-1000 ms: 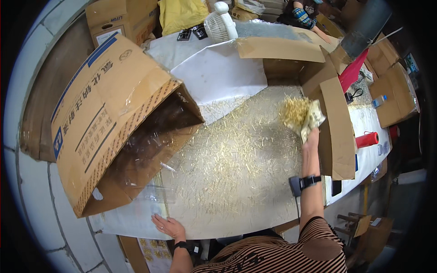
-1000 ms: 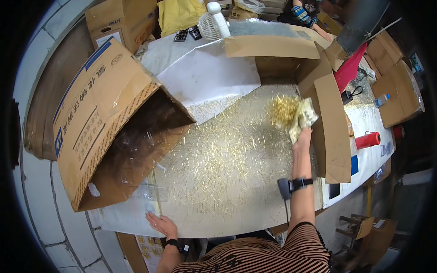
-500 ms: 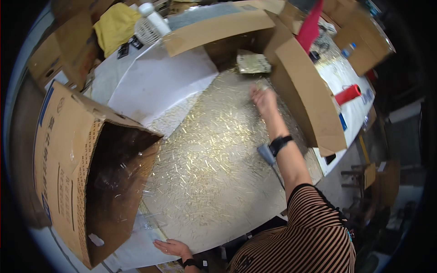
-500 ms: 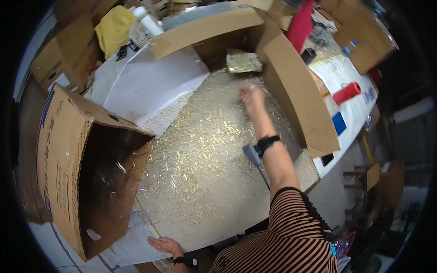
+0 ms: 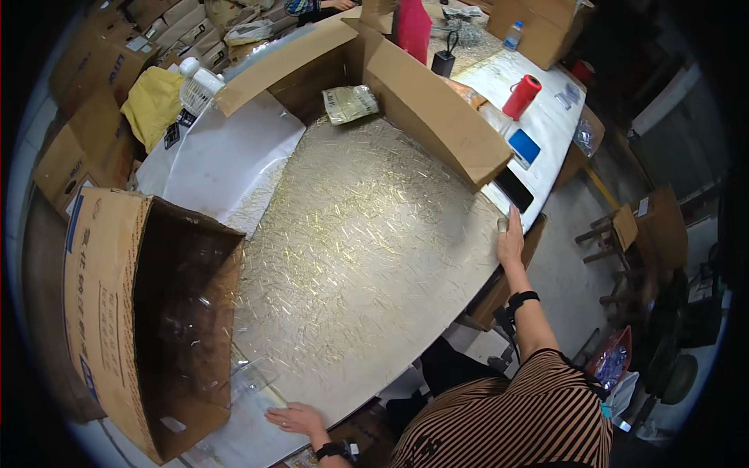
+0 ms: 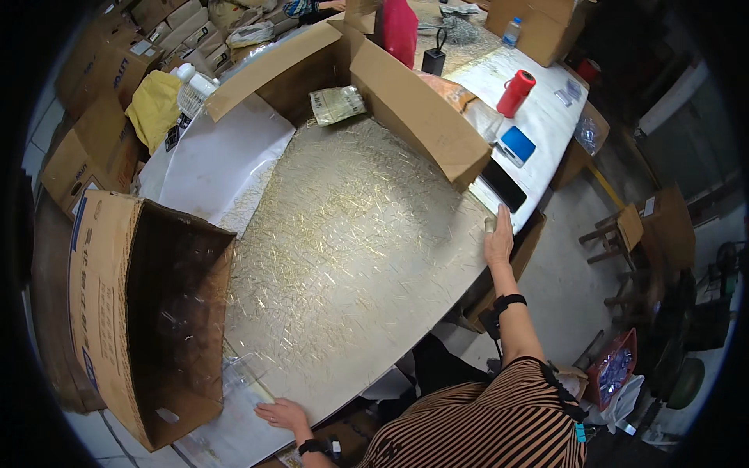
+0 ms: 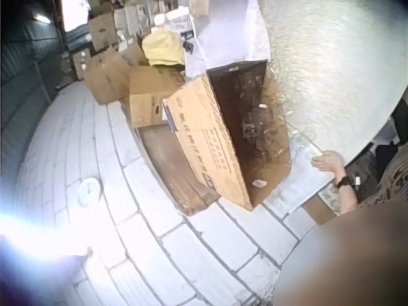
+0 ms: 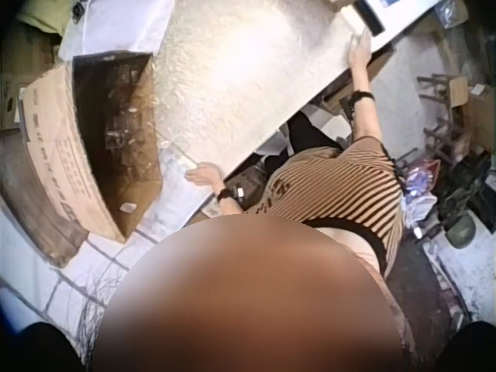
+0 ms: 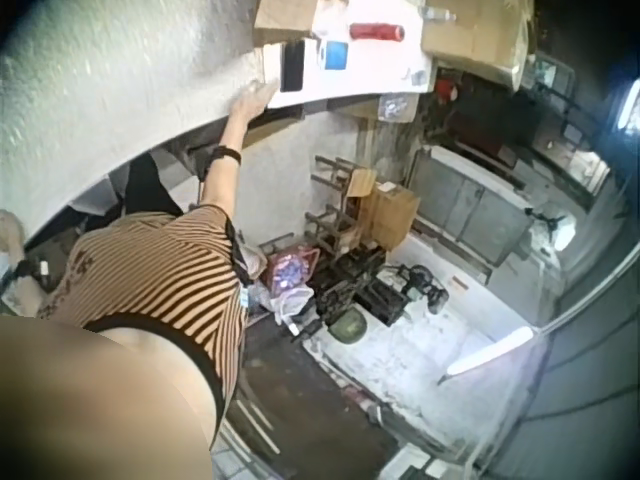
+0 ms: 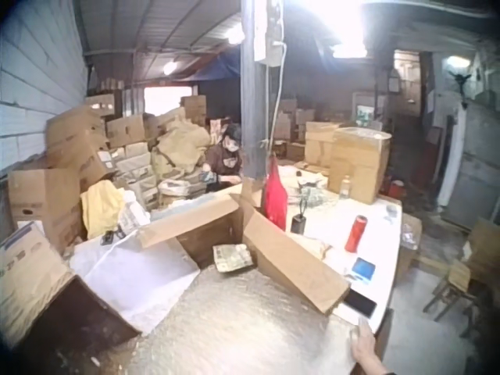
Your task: Sorting small gold-colored metal components from a work surface into plastic bags and placing them into a paper tray within a box.
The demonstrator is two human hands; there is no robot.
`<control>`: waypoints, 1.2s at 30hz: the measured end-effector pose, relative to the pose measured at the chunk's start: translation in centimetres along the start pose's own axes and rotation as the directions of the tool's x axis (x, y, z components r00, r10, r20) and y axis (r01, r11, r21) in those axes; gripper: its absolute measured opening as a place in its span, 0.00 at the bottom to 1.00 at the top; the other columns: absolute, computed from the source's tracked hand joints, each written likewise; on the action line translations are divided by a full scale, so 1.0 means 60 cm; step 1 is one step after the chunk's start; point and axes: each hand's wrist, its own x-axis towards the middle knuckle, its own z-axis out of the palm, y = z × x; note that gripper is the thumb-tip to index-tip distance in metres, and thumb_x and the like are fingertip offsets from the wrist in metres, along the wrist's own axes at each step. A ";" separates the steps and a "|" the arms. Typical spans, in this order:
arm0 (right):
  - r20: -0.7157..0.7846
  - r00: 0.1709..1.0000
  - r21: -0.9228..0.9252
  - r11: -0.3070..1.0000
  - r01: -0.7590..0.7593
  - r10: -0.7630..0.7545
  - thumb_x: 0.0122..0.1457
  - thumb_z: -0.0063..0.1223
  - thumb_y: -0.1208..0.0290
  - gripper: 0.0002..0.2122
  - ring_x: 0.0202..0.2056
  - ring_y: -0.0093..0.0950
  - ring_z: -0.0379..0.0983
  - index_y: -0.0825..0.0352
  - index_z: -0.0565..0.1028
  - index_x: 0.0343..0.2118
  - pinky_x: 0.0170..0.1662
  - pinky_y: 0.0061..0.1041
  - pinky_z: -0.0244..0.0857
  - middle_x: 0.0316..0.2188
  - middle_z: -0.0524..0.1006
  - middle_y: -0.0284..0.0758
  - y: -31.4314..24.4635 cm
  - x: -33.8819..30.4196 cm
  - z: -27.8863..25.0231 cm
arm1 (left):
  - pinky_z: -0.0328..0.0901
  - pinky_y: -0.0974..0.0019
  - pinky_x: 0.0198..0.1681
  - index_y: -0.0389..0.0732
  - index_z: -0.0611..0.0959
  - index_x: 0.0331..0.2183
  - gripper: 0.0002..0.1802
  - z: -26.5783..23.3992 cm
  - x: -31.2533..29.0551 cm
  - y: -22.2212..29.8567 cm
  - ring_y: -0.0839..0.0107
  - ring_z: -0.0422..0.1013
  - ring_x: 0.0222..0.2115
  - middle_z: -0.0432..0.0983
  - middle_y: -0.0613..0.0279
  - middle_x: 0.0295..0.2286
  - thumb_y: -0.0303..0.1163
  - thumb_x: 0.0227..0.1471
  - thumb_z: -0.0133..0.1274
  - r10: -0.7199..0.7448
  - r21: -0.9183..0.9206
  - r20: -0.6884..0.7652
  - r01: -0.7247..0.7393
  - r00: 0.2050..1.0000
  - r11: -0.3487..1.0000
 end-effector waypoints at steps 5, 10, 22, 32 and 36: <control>0.166 0.981 -0.229 0.963 0.138 -0.101 0.56 0.45 0.70 0.28 0.62 0.45 0.48 0.75 0.55 0.58 0.63 0.35 0.44 0.60 0.54 0.52 -0.037 -0.091 0.021 | 0.52 0.45 0.53 0.29 0.73 0.44 0.23 -0.191 0.023 0.027 0.49 0.62 0.51 0.62 0.43 0.53 0.39 0.52 0.44 0.355 0.092 0.498 -0.456 0.791 0.885; 0.400 0.897 0.122 0.981 0.150 -0.187 0.53 0.42 0.74 0.29 0.62 0.45 0.47 0.75 0.52 0.59 0.64 0.35 0.42 0.61 0.52 0.52 -0.166 -0.099 0.020 | 0.65 0.52 0.37 0.34 0.80 0.23 0.19 -0.227 0.014 0.080 0.46 0.72 0.27 0.75 0.44 0.23 0.41 0.52 0.47 0.699 -0.170 0.410 -0.704 0.586 0.690; 0.473 0.829 0.103 0.953 0.284 -0.298 0.57 0.43 0.63 0.26 0.62 0.41 0.47 0.71 0.59 0.57 0.64 0.33 0.43 0.60 0.55 0.46 -0.023 0.087 0.020 | 0.55 0.59 0.55 0.33 0.81 0.39 0.15 -0.237 0.013 -0.033 0.56 0.61 0.50 0.65 0.46 0.50 0.33 0.56 0.45 0.324 -0.613 0.403 -0.010 0.856 0.790; 0.421 0.663 0.107 0.759 0.642 -0.619 0.61 0.41 0.65 0.27 0.64 0.43 0.42 0.74 0.53 0.60 0.65 0.34 0.36 0.62 0.49 0.50 -0.037 -0.119 0.026 | 0.68 0.73 0.33 0.31 0.80 0.30 0.08 -0.102 0.016 -0.061 0.74 0.74 0.27 0.77 0.59 0.25 0.28 0.54 0.51 0.218 -0.954 -0.173 -0.218 0.960 0.206; 0.503 0.660 0.106 0.798 0.593 -0.557 0.62 0.40 0.58 0.29 0.64 0.44 0.43 0.77 0.54 0.58 0.65 0.36 0.37 0.61 0.51 0.52 -0.174 -0.215 0.036 | 0.68 0.72 0.34 0.32 0.80 0.29 0.09 -0.076 0.024 -0.103 0.73 0.74 0.29 0.78 0.59 0.25 0.29 0.50 0.55 0.075 -0.937 -0.220 -0.232 0.973 0.262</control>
